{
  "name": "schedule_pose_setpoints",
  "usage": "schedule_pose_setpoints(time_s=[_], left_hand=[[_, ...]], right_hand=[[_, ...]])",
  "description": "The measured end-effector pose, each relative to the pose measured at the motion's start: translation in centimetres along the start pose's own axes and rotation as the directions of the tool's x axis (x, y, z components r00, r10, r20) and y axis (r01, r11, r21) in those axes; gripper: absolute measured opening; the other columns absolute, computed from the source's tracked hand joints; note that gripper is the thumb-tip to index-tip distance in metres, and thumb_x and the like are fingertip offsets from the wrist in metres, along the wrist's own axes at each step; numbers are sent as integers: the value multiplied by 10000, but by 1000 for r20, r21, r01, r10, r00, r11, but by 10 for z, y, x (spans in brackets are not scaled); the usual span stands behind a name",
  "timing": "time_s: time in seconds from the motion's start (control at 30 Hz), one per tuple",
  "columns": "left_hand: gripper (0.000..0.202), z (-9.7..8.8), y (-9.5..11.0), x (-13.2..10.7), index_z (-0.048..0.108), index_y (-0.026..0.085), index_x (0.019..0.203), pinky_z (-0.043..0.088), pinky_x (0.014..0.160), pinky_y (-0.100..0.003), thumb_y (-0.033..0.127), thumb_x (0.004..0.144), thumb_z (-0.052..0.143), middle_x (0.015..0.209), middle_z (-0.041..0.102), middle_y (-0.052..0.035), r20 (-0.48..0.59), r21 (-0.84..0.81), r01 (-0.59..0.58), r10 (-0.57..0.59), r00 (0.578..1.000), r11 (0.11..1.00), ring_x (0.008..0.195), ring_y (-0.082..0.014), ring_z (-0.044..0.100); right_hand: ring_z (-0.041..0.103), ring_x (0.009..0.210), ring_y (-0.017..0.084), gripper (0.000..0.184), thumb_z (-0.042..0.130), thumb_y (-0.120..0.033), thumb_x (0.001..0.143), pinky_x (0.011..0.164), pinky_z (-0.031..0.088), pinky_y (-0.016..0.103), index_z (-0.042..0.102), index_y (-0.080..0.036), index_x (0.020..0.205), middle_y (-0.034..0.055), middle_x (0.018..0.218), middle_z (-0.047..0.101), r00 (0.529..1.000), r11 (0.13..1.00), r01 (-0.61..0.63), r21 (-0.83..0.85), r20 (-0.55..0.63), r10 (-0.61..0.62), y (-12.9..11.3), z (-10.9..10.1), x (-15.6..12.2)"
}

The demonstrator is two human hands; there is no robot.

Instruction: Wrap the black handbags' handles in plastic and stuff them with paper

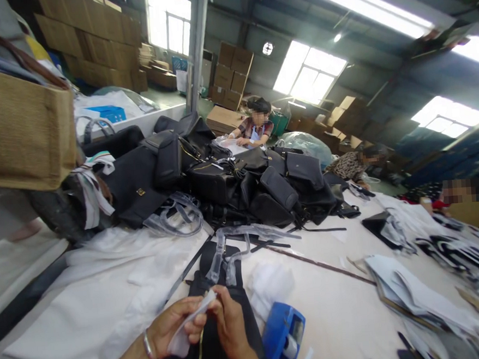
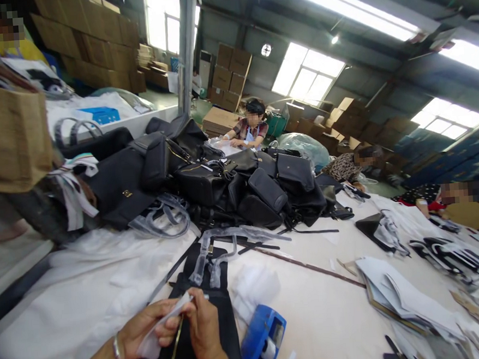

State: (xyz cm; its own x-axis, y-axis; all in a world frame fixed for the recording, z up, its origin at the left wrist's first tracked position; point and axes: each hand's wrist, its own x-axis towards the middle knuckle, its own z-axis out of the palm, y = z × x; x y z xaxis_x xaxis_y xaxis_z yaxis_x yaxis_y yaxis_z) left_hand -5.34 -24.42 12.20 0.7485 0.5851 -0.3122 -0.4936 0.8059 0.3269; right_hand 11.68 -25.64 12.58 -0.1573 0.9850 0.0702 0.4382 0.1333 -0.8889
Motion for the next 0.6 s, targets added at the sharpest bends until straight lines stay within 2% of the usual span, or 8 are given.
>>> schedule_pose_setpoints(time_s=[0.13, 0.2, 0.23, 0.3, 0.37, 0.47, 0.53, 0.6], left_hand=[[210, -4, -2, -3, 597, 79, 1012, 320, 462, -170, 211, 855, 551, 652, 469, 25, 2, -33, -8, 8, 1000, 999, 420, -11, 310], [181, -4, -4, -4, 590, 92, 991, 322, 466, -176, 215, 867, 541, 661, 498, 12, 11, 4, -57, 57, 998, 998, 426, -16, 312], [165, -3, -5, -3, 583, 101, 976, 331, 475, -181, 220, 870, 541, 673, 518, 3, 11, 33, -87, 87, 996, 996, 434, -20, 325], [141, 0, -9, -1, 568, 121, 941, 351, 498, -190, 242, 871, 551, 698, 553, -10, -17, 115, -141, 144, 990, 983, 452, -27, 367], [148, 4, -13, 4, 548, 141, 917, 355, 507, -191, 278, 867, 571, 711, 580, -12, -69, 246, -172, 195, 978, 954, 470, -38, 417], [214, 11, -20, 12, 521, 166, 872, 326, 474, -185, 353, 837, 619, 657, 595, 8, -141, 492, -205, 310, 940, 846, 470, -61, 457], [255, 14, -23, 15, 520, 171, 853, 332, 476, -190, 401, 823, 628, 640, 595, 20, -163, 594, -225, 390, 907, 772, 477, -71, 471], [274, 16, -23, 12, 541, 168, 872, 371, 521, -204, 434, 840, 595, 684, 612, 13, -172, 619, -232, 417, 892, 751, 520, -83, 504]], right_hand=[[607, 821, 172, 262, 422, -249, 935, 752, 454, 262, 564, -243, 1154, 43, 939, 651, 965, 972, 211, -101, 181, -190, 4, -19, 8], [602, 766, 154, 353, 403, -228, 930, 719, 470, 261, 509, -261, 1265, 41, 967, 647, 949, 976, 202, -85, 262, -174, 4, -33, 10], [593, 708, 139, 393, 384, -237, 937, 674, 477, 252, 457, -270, 1321, 34, 953, 642, 955, 989, 141, -53, 270, -122, 4, -38, 10], [558, 592, 116, 431, 352, -286, 953, 564, 463, 225, 364, -269, 1384, 12, 882, 628, 969, 999, -22, 27, 246, 15, -1, -44, 9], [545, 561, 114, 382, 380, -326, 947, 526, 433, 210, 434, -249, 1318, -11, 792, 613, 973, 994, -102, 27, 209, 94, -10, -41, 8], [579, 616, 136, 198, 466, -321, 909, 574, 399, 215, 607, -220, 1005, -14, 695, 615, 987, 977, -90, -196, 117, 114, -22, -28, 10], [602, 655, 152, 165, 481, -309, 897, 594, 382, 222, 616, -214, 898, 0, 693, 636, 990, 937, -116, -329, 32, 134, -27, -18, 16], [606, 650, 154, 171, 490, -321, 890, 592, 373, 224, 617, -214, 850, 3, 679, 642, 987, 919, -155, -361, -21, 159, -27, -13, 22]])
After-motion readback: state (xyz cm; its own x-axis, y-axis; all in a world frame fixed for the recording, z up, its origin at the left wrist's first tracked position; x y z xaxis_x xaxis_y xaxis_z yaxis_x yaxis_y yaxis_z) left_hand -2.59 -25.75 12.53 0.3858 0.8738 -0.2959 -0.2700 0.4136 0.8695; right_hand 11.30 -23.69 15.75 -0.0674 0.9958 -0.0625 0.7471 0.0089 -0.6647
